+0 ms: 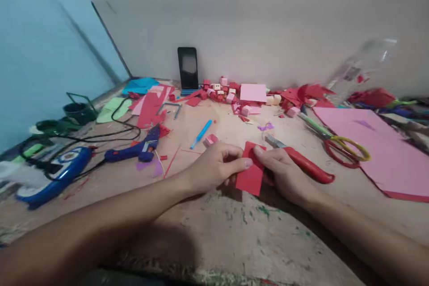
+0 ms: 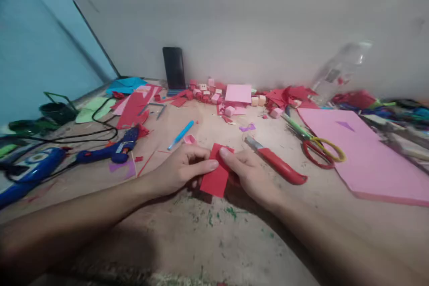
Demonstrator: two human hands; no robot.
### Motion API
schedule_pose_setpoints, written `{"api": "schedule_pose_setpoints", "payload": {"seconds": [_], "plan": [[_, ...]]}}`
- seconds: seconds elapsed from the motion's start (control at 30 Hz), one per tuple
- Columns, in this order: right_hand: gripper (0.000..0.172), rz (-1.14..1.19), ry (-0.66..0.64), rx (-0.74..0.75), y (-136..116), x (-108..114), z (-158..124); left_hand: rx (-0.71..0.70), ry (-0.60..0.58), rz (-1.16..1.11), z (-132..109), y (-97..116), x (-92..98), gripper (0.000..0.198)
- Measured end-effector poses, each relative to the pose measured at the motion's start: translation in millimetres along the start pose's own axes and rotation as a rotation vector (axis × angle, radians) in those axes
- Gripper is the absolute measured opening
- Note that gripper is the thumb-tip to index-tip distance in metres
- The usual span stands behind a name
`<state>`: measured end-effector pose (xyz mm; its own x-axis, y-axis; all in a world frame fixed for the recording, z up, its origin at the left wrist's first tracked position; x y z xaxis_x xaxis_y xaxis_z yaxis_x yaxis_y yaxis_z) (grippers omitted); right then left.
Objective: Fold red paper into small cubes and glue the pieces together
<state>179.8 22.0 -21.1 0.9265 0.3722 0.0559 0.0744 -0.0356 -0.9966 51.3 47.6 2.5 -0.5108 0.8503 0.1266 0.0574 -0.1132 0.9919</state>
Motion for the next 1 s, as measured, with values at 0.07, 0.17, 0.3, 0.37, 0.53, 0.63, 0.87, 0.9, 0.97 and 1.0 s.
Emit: {"api": "schedule_pose_setpoints", "payload": {"seconds": [0.07, 0.17, 0.3, 0.37, 0.53, 0.63, 0.87, 0.9, 0.97, 1.0], "plan": [[0.076, -0.023, 0.019, 0.02, -2.4, 0.2, -0.3, 0.005, -0.001, -0.01, -1.1, 0.1, 0.0, 0.038], [0.076, -0.05, 0.049, 0.026, -4.2, 1.5, -0.9, 0.014, -0.013, -0.035, -2.0, -0.5, -0.5, 0.038], [0.076, -0.042, 0.049, 0.001, -3.3, 1.9, -1.0, 0.023, -0.044, -0.068, -1.7, -2.4, -2.3, 0.037], [0.076, -0.035, 0.045, 0.007, -3.4, 1.7, -0.9, 0.024, -0.051, -0.075, -1.6, -3.0, -2.6, 0.036], [0.076, -0.032, 0.095, 0.003, 0.9, 6.5, -2.2, 0.024, -0.079, -0.107, -1.8, -3.1, -4.4, 0.036], [0.077, -0.022, 0.09, -0.003, 3.3, 6.7, -2.0, 0.033, -0.085, -0.128, -2.1, -4.3, -4.9, 0.035], [0.075, 0.02, 0.085, 0.006, 1.2, 4.9, -1.7, 0.049, -0.078, -0.131, -2.2, -5.6, -4.1, 0.034], [0.075, 0.028, 0.084, 0.006, 1.5, 4.8, -1.9, 0.048, -0.075, -0.13, -2.2, -5.1, -3.9, 0.035], [0.075, 0.04, 0.081, 0.003, 2.6, 4.6, -2.1, 0.045, -0.068, -0.125, -2.4, -4.1, -3.6, 0.036], [0.075, 0.041, 0.08, 0.001, 3.0, 4.5, -2.0, 0.043, -0.065, -0.123, -2.6, -3.7, -3.4, 0.036]]}}
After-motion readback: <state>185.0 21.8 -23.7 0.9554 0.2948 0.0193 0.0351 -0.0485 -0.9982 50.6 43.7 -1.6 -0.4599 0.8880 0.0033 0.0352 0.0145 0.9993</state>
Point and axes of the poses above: each hand's wrist, its own z-axis towards the middle knuckle, its own x-axis out of the back of the hand, y = z × x, the point moved 7 cm from there along z, towards the middle knuckle, and after that the axes turned 12 degrees about -y, right-handed, at the moved point
